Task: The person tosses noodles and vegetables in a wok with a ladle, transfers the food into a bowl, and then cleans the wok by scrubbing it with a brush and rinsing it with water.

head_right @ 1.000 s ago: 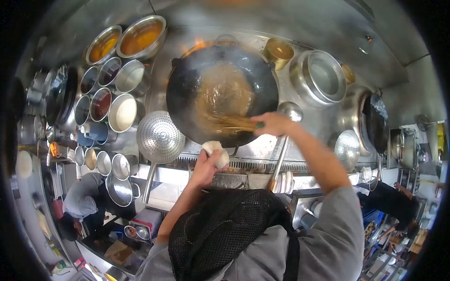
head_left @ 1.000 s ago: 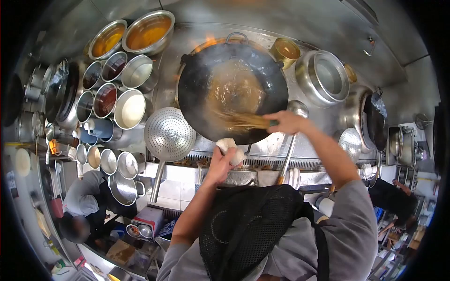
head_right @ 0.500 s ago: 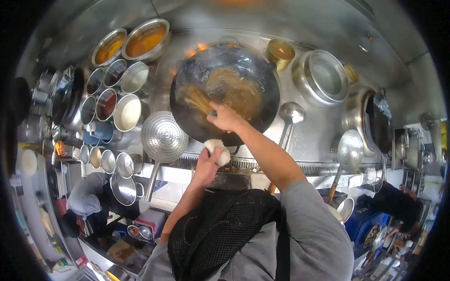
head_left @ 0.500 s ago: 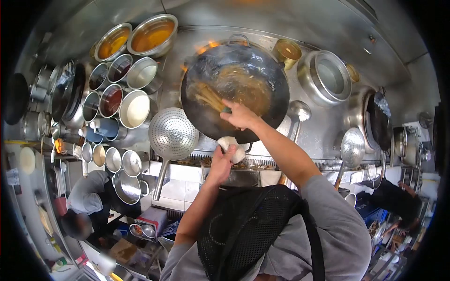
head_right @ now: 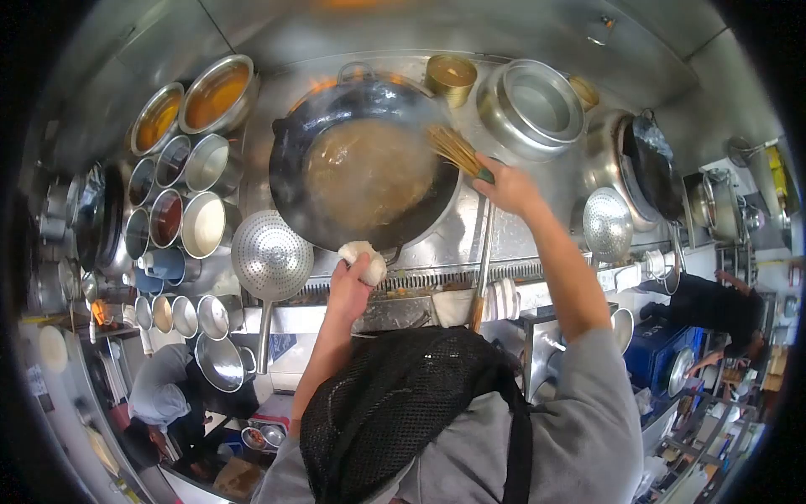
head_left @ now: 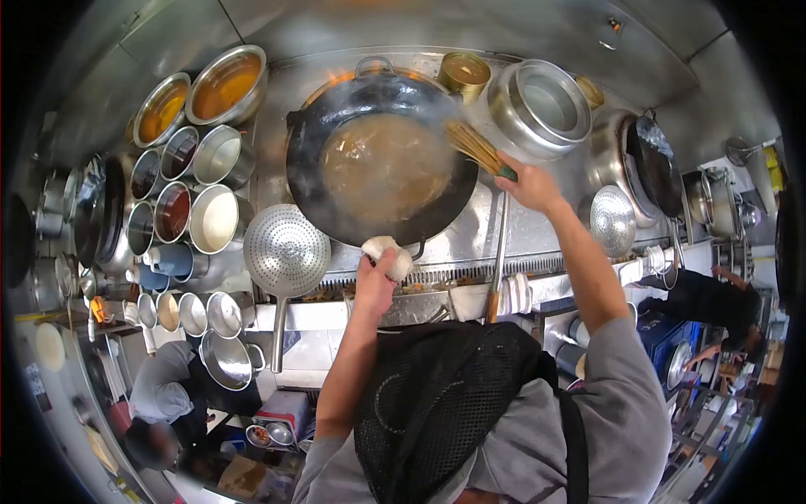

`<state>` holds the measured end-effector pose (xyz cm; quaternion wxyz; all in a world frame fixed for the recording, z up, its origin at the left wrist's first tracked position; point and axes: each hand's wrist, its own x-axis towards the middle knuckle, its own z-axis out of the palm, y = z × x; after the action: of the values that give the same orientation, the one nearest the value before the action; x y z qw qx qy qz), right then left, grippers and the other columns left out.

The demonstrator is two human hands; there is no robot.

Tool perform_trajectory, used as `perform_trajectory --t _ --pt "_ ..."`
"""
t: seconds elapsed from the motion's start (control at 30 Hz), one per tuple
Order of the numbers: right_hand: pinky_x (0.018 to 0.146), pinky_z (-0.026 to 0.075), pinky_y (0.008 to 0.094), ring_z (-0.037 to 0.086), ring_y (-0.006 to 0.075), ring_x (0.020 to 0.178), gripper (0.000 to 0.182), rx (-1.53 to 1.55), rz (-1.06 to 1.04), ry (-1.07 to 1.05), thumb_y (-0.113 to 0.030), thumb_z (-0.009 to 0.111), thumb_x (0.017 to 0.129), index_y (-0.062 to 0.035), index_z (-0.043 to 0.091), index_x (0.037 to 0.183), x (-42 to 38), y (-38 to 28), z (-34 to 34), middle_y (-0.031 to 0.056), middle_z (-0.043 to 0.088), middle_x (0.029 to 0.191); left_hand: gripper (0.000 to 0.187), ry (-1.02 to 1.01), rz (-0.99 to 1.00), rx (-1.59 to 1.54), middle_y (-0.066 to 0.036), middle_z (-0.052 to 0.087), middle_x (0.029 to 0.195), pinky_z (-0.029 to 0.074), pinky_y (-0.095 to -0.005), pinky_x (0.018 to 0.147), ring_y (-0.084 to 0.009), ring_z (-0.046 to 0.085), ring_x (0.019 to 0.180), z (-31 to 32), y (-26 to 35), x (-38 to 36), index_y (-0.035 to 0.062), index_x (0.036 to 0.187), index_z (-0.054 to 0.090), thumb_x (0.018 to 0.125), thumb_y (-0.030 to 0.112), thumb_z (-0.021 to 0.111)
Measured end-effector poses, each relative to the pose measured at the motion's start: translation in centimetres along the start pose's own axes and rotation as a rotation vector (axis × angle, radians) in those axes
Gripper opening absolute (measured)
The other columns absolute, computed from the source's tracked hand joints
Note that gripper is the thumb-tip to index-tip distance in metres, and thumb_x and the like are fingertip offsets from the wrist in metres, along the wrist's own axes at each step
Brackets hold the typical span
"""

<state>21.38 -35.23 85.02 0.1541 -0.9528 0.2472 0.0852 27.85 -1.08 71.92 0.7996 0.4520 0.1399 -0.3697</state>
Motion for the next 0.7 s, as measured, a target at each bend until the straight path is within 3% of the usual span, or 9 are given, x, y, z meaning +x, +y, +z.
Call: perform_trajectory --t 0.03,0.17,0.4,0.5,0.53,0.57,0.63,0.67,0.7 --pt "0.094 0.051 0.0456 0.066 0.0389 0.109 0.064 0.004 0.005 0.007 -0.042 0.063 0.092 -0.0168 0.046 0.148 -0.8 0.4 1.3 0.0265 0.067 0.117 0.039 -0.006 0.0 0.007 -0.012 0.058 0.123 0.056 -0.0442 0.088 -0.0268 0.062 0.109 0.0 0.4 0.5 0.0005 0.13 0.048 0.098 0.017 0.063" --pt "0.1 0.047 0.0384 0.063 0.0338 0.116 0.075 0.82 0.206 0.237 -0.04 0.069 0.092 -0.0063 0.039 0.152 -9.6 1.0 12.9 0.0262 0.062 0.13 0.031 -0.083 -0.15 0.007 -0.013 0.062 0.112 0.058 -0.0451 0.079 -0.0286 0.065 0.099 -1.0 0.3 3.2 0.0006 0.121 0.053 0.093 0.01 0.063" --pt "0.108 0.04 0.0382 0.053 0.0347 0.131 0.085 0.905 0.328 0.131 -0.04 0.074 0.087 0.0057 0.037 0.148 -22.3 2.1 28.6 0.0286 0.054 0.139 0.027 -0.057 0.071 0.191 -0.011 0.062 0.104 0.057 -0.0431 0.067 -0.0257 0.065 0.09 -1.9 -1.6 4.5 0.0023 0.114 0.055 0.087 0.004 0.06" --pt "0.108 0.04 0.0388 0.053 0.0349 0.13 0.084 0.961 0.357 0.04 -0.039 0.074 0.086 0.0061 0.039 0.147 -22.9 1.8 23.2 0.0288 0.053 0.14 0.026 -0.052 0.089 0.201 -0.01 0.061 0.101 0.057 -0.0418 0.065 -0.0237 0.064 0.086 -2.3 -1.6 4.5 0.0022 0.112 0.055 0.086 0.002 0.059" --pt "0.094 0.05 0.0387 0.067 0.0314 0.109 0.082 0.948 0.389 0.091 -0.038 0.074 0.087 0.0037 0.039 0.148 -23.0 1.5 22.1 0.028 0.064 0.122 0.026 -0.063 0.087 0.224 -0.01 0.061 0.101 0.057 -0.0418 0.065 -0.0237 0.064 0.086 -2.4 -1.6 4.2 0.0022 0.112 0.055 0.086 0.002 0.059" --pt "0.094 0.05 0.0387 0.067 0.0314 0.109 0.082 0.967 0.397 0.106 -0.038 0.074 0.087 0.0037 0.039 0.148 -22.9 1.1 20.2 0.028 0.064 0.122 0.026 -0.066 0.102 0.234 -0.009 0.06 0.101 0.057 -0.0412 0.065 -0.023 0.064 0.085 -2.4 -1.5 3.9 0.0025 0.112 0.055 0.086 0.002 0.059" --pt "0.071 0.055 0.0365 0.072 0.0245 0.078 0.08 0.937 0.389 0.145 -0.037 0.074 0.087 0.0005 0.04 0.148 -22.6 0.5 16.4 0.0222 0.071 0.093 0.026 -0.084 0.118 0.258 -0.009 0.06 0.101 0.056 -0.0406 0.065 -0.0223 0.063 0.084 -2.2 -1.5 3.4 0.0027 0.112 0.055 0.086 0.002 0.06" --pt "0.055 0.05 0.0337 0.065 0.0174 0.056 0.078 1.003 0.348 0.191 -0.035 0.074 0.088 -0.0027 0.04 0.15 -22.3 0.6 15.8 0.0142 0.067 0.072 0.027 -0.08 0.131 0.275 -0.008 0.061 0.1 0.056 -0.0378 0.069 -0.0204 0.063 0.086 -2.3 -1.7 2.9 0.0042 0.111 0.055 0.085 0.002 0.061" --pt "0.055 0.05 0.0337 0.065 0.0174 0.056 0.078 1.015 0.351 0.198 -0.035 0.074 0.088 -0.0027 0.04 0.15 -22.0 0.6 15.1 0.0142 0.067 0.072 0.027 -0.073 0.146 0.29 -0.006 0.062 0.1 0.055 -0.035 0.073 -0.0186 0.063 0.087 -2.4 -1.8 2.4 0.0057 0.11 0.054 0.084 0.001 0.062"
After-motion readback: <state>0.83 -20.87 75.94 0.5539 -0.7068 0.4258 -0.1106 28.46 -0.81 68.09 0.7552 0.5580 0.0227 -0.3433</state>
